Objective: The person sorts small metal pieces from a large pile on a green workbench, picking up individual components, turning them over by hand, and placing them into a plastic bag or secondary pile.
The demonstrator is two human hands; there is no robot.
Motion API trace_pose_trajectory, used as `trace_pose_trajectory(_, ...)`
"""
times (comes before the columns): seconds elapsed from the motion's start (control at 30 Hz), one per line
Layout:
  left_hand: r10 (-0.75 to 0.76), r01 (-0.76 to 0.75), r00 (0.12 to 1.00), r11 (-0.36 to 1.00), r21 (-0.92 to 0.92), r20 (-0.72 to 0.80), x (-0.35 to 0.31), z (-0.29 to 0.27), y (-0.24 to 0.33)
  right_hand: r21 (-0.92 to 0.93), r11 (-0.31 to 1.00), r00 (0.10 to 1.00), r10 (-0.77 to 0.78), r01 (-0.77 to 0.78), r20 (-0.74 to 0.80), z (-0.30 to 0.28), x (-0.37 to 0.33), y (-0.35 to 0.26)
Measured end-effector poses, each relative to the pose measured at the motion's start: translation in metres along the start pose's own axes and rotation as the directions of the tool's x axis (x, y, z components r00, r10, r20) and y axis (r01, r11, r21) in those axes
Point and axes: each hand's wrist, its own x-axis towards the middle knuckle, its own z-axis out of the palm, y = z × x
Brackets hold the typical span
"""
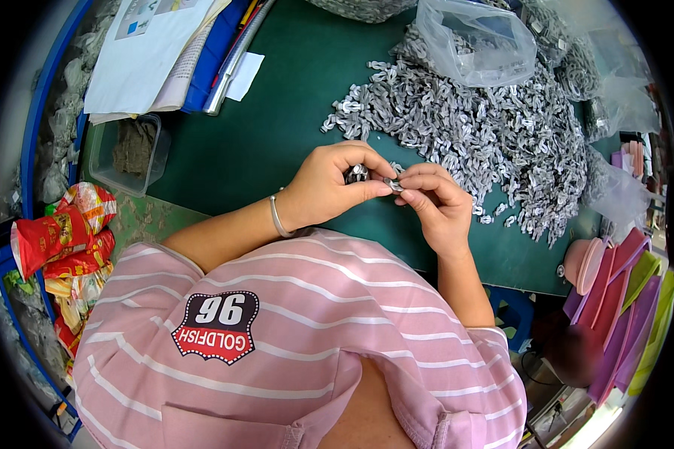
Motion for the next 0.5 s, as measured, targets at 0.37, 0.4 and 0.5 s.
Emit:
trace_pose_trajectory(0.37,-0.372,0.371,0.925,0.834,-0.409,0.080,-0.003,0.002,-0.001,-0.030,0.965,0.954,-0.261,0.260,-0.146,0.014,-0.002,-0.004)
trace_pose_trajectory(0.4,-0.383,0.380,0.918,0.781,-0.496,0.101,-0.004,0.005,-0.006,-0.032,0.965,0.954,-0.262,0.260,-0.148,0.016,-0.002,-0.005)
trace_pose_trajectory(0.5,-0.401,0.401,0.904,0.685,-0.608,0.145,-0.004,0.008,-0.008,-0.032,0.959,0.949,-0.284,0.283,-0.135,0.019,-0.001,-0.008)
